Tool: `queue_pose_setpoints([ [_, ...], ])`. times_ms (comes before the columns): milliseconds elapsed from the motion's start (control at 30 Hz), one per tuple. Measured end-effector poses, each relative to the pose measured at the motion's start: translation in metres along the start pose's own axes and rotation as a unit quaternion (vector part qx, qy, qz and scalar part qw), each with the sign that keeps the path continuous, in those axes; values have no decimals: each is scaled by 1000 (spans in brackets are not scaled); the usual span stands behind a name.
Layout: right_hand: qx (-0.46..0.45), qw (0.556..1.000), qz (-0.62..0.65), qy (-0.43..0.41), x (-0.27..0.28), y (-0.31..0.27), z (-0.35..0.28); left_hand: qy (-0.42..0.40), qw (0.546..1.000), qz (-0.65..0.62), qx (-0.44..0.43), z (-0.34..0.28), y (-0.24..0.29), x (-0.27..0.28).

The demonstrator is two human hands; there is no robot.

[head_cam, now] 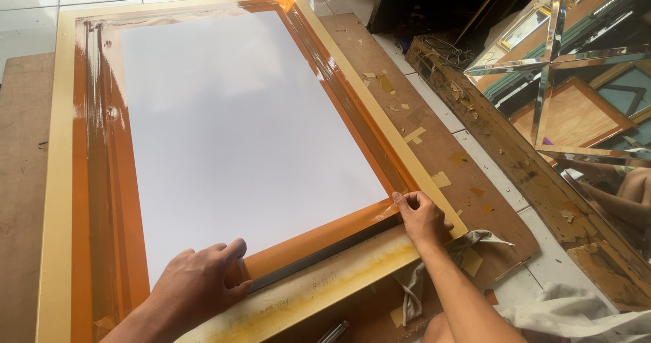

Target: Applying adhesive tape to the edges of a large frame to secure the backboard.

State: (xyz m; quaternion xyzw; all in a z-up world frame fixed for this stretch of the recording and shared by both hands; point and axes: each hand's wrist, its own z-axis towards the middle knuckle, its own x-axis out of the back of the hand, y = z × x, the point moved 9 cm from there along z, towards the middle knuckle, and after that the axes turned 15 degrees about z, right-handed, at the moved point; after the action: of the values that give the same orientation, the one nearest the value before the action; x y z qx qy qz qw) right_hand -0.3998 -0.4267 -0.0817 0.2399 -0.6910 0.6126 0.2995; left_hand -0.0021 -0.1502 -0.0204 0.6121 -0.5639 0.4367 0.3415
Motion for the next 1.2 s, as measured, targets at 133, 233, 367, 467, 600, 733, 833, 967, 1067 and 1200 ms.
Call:
queue_pose_setpoints([
  [133,-7,1000,5,10,1,0,3,0,1000,2,6,0,-1,0],
  [233,-18,999,44,19,2,2,5,-5,1000,6,15,1,-2,-3],
  [367,-41,997,65,12,0,4,5,4,1000,12,4,0,1,-2],
  [467,-44,997,62,23,-3,12,14,2,1000,20,1,1,3,-5],
  [600,-60,995,70,31,-8,23,25,1,1000,24,3,1,2,-7],
  [733,-58,994,80,37,-5,26,20,5,1000,22,0,0,1,-6],
  [833,-50,994,88,28,-3,23,16,14,999,30,-10,3,3,-11],
  [967,-49,996,65,24,-5,14,12,15,998,49,-21,6,6,-13],
  [1067,-47,997,61,28,-7,12,10,9,998,54,-23,7,8,-13],
  [1200,-32,997,56,41,-8,16,13,-3,998,53,-20,4,7,-8],
])
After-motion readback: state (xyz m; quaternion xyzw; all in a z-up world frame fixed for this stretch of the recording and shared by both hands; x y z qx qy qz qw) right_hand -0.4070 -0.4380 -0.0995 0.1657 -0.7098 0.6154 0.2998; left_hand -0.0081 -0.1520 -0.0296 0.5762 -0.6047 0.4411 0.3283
